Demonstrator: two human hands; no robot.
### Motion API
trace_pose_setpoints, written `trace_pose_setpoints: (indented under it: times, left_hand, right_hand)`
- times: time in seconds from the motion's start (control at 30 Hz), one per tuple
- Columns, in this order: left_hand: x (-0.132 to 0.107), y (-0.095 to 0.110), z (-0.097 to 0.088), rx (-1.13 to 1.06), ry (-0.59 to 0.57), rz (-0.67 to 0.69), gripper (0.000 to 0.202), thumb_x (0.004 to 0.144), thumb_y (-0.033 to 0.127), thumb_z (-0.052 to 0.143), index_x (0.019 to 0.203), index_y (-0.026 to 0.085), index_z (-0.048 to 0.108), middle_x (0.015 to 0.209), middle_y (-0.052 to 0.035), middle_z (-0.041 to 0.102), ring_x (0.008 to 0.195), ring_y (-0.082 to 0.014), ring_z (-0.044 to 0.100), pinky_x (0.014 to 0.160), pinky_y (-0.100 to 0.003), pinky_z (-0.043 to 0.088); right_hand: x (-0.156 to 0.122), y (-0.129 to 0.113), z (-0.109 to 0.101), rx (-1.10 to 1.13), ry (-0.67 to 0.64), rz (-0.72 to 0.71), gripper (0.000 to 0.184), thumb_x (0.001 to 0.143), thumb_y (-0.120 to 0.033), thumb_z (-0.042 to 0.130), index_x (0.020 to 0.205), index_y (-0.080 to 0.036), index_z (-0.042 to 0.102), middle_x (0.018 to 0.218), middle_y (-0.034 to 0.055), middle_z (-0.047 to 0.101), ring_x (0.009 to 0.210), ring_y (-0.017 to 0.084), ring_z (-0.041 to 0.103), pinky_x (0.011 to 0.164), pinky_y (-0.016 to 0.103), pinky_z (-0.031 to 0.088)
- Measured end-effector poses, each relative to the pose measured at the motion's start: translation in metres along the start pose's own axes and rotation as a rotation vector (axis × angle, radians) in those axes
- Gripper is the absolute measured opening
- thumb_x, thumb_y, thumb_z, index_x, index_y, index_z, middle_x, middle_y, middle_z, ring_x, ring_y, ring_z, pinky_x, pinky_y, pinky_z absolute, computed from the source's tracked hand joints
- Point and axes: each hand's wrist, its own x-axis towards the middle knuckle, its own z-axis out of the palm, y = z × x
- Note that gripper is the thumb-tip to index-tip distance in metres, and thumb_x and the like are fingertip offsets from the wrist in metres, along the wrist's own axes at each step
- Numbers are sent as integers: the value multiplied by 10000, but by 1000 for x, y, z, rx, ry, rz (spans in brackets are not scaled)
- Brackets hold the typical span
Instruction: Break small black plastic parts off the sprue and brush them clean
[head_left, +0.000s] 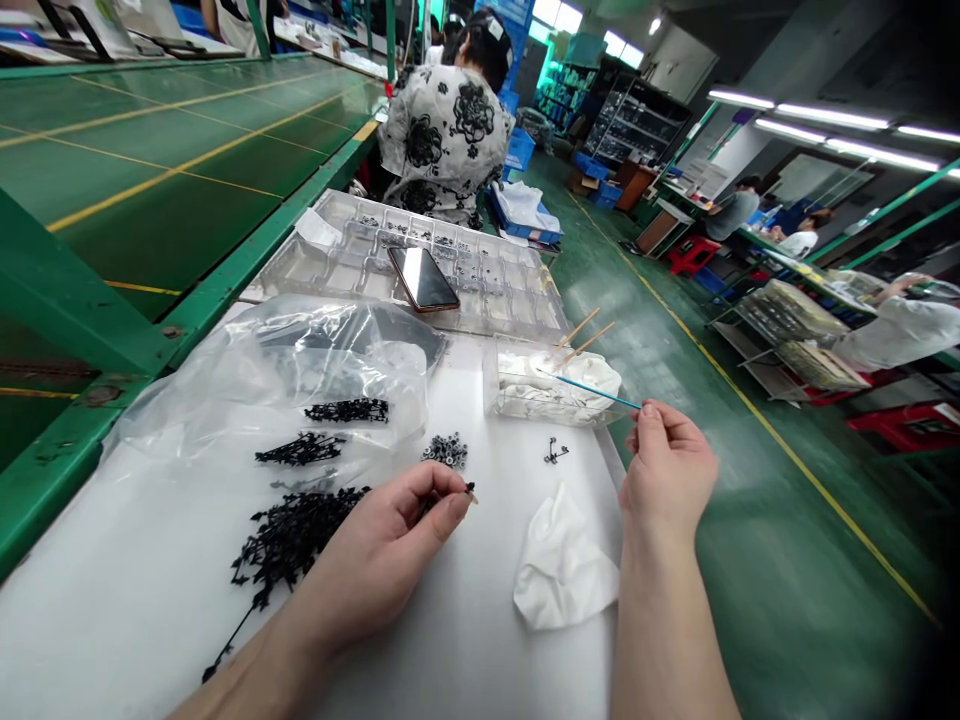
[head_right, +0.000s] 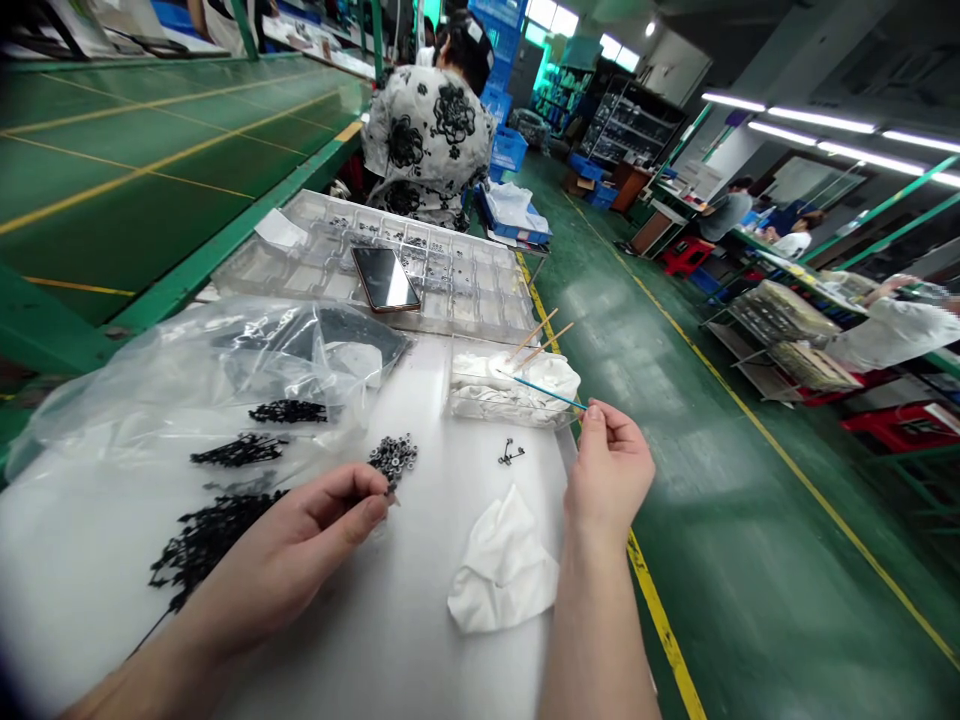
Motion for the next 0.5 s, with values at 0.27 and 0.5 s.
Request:
trace_pose_setpoints:
  times: [0.27,0.5]
  left_hand:
    - [0,-2,1,33,63,-13,367,1040,597,565,1004,241,647,787,28,508,704,-162,432,647,-275,354]
    - [-3,2,2,-89,228,105,268,1043,491,633,985,230,651,768,37,521,645,-125,403,604,-267,337]
  right_hand:
    - [0,-14,-7,182,43,-6,309,793,-382,879,991,-177,760,788,-11,671,619,87,534,553,232,451]
    - [-24,-37,2,515,-199,148,198,803,-268,889,942,-226,755,861,-1,640,686,116,544,534,250,426]
